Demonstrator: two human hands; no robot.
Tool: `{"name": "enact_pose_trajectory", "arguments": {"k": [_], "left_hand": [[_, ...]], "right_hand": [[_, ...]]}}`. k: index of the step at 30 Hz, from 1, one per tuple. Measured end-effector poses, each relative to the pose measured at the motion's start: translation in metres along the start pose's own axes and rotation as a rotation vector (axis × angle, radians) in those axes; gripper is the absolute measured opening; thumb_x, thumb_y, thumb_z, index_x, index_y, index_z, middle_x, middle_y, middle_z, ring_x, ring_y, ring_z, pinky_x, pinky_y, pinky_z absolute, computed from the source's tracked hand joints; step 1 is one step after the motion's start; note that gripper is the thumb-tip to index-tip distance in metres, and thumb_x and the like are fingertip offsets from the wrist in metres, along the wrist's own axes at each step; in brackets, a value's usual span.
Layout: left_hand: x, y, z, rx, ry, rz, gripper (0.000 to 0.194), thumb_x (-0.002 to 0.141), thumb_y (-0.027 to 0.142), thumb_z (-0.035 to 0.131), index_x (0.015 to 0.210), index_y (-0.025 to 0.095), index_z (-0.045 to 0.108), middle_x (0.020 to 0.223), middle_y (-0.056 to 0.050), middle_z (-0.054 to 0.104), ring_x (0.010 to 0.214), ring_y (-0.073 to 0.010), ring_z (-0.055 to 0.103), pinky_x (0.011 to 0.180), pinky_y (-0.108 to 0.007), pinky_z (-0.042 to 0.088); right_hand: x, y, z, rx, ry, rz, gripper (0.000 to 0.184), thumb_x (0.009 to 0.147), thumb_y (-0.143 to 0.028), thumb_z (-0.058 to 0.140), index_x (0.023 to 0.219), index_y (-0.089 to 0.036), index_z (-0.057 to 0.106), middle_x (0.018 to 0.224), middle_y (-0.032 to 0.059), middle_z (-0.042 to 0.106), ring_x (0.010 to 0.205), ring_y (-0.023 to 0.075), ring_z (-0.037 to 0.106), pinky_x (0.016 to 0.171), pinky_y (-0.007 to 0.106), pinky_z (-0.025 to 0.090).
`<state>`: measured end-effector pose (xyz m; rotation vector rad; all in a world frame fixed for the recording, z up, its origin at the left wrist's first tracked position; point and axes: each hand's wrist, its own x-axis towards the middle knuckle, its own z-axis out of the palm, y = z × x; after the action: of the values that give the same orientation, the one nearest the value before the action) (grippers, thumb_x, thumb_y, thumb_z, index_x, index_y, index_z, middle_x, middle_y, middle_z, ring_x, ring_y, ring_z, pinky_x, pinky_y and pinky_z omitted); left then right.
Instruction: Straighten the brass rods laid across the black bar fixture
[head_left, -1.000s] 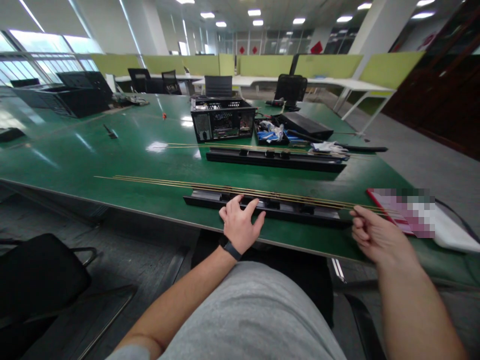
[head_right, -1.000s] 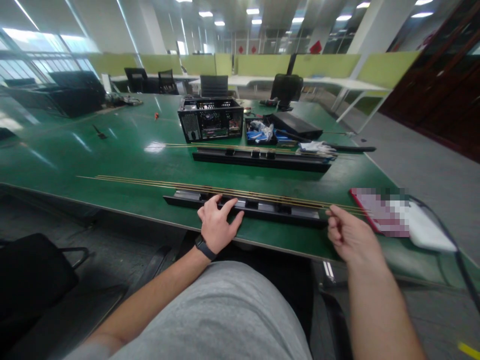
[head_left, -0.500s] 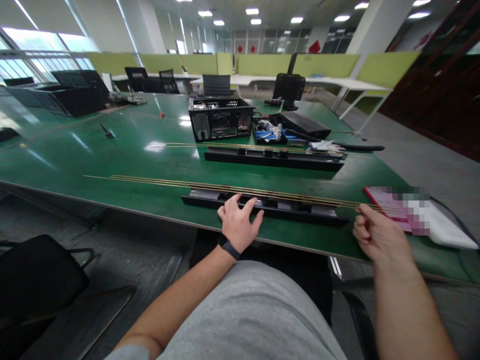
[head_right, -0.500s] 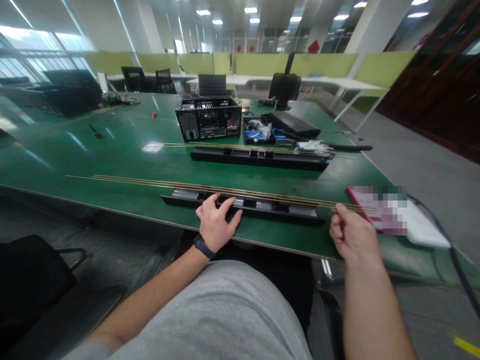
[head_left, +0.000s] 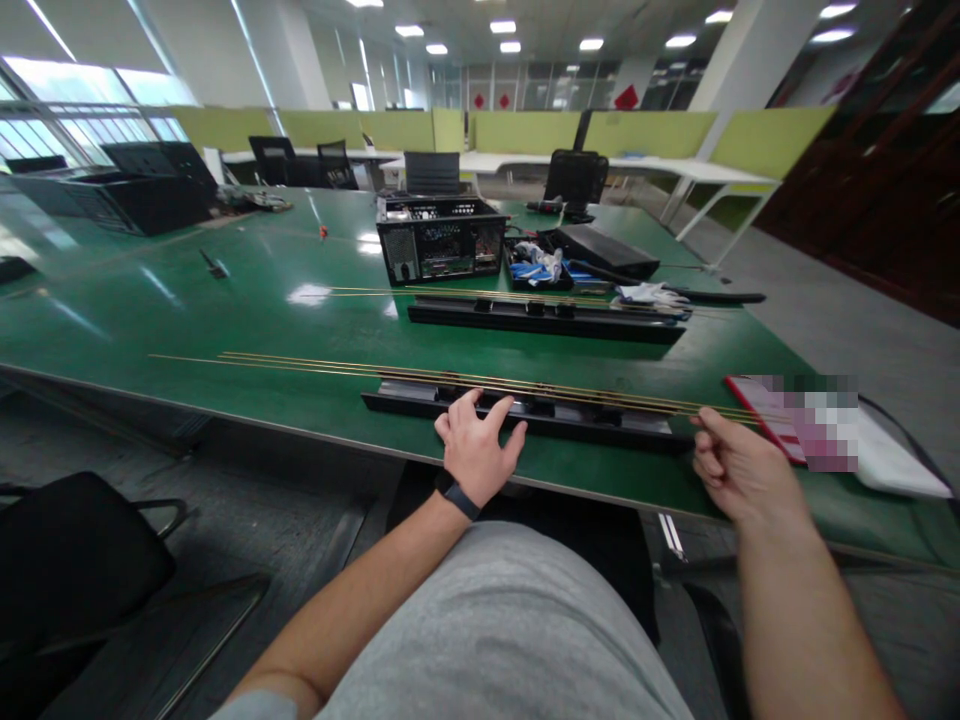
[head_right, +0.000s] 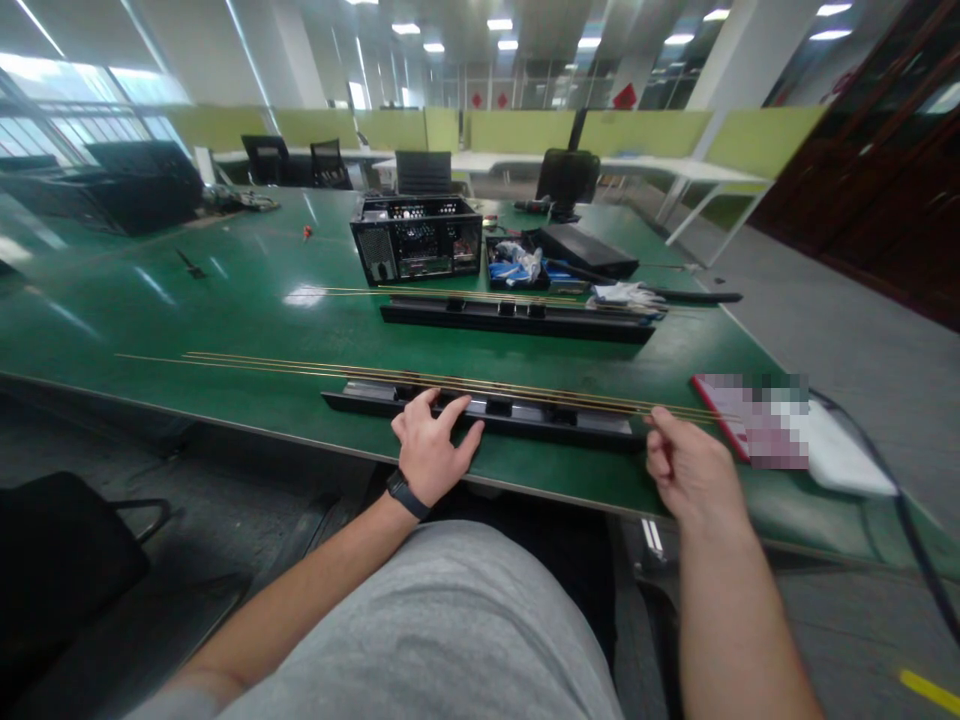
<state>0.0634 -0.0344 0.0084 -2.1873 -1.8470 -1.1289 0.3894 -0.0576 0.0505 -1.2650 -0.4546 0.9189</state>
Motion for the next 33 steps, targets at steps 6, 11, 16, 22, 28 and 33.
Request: {"name": "enact_pose_trajectory", "arguments": {"k": [6,11,16,22,28,33], "left_hand": [[0.000,0.000,-0.001,0.000,-0.006,-0.004,0.040,0.101,0.048,0.076,0.138,0.034,0.080,0.147,-0.018,0.063,0.135,-0.0360,0.060,0.110,-0.054,0.044],[0.001,0.000,-0.001,0.000,-0.007,0.001,0.040,0.101,0.048,0.077,0.138,0.034,0.080,0.146,-0.018,0.063,0.134,-0.0363,0.060,0.109,-0.054,0.044],[0.000,0.000,0.000,0.005,0.012,0.018,0.039,0.101,0.047,0.077,0.138,0.034,0.080,0.145,-0.019,0.063,0.134,-0.0367,0.061,0.108,-0.055,0.044],[0.000,0.001,0.000,0.014,0.008,0.011,0.040,0.100,0.047,0.079,0.137,0.034,0.080,0.145,-0.019,0.064,0.133,-0.0366,0.061,0.108,-0.055,0.045],[0.000,0.000,0.000,0.011,0.006,0.010,0.039,0.101,0.047,0.077,0.137,0.034,0.080,0.145,-0.019,0.063,0.133,-0.0369,0.061,0.108,-0.055,0.045],[0.000,0.000,-0.001,0.004,-0.010,0.008,0.040,0.102,0.048,0.076,0.139,0.034,0.079,0.146,-0.018,0.063,0.136,-0.0366,0.059,0.109,-0.054,0.044]], "right_hand": [[-0.003,-0.004,0.003,0.065,-0.008,0.036,0.013,0.084,-0.021,0.080,0.080,-0.013,0.070,0.059,0.0012,0.055,0.034,0.0070,0.036,0.030,0.018,0.021],[-0.008,-0.006,0.003,0.053,-0.012,0.046,0.009,0.085,-0.017,0.079,0.081,-0.012,0.072,0.059,-0.0003,0.053,0.034,0.0060,0.034,0.030,0.018,0.021],[-0.015,-0.012,0.012,-0.037,0.013,0.079,0.014,0.089,-0.018,0.080,0.080,-0.011,0.071,0.065,0.0026,0.059,0.033,0.0044,0.035,0.030,0.017,0.020],[-0.024,-0.010,0.028,-0.101,-0.008,0.163,0.013,0.098,-0.016,0.072,0.086,-0.011,0.071,0.066,0.0005,0.059,0.033,0.0031,0.031,0.029,0.017,0.019],[-0.036,0.003,0.061,-0.129,-0.096,0.207,0.016,0.096,-0.026,0.078,0.090,-0.014,0.069,0.067,-0.0008,0.061,0.033,0.0041,0.032,0.026,0.017,0.020],[-0.041,0.004,0.067,-0.105,-0.071,0.210,0.020,0.096,-0.031,0.080,0.092,-0.014,0.069,0.067,-0.0012,0.062,0.034,0.0045,0.035,0.026,0.017,0.022]]}}
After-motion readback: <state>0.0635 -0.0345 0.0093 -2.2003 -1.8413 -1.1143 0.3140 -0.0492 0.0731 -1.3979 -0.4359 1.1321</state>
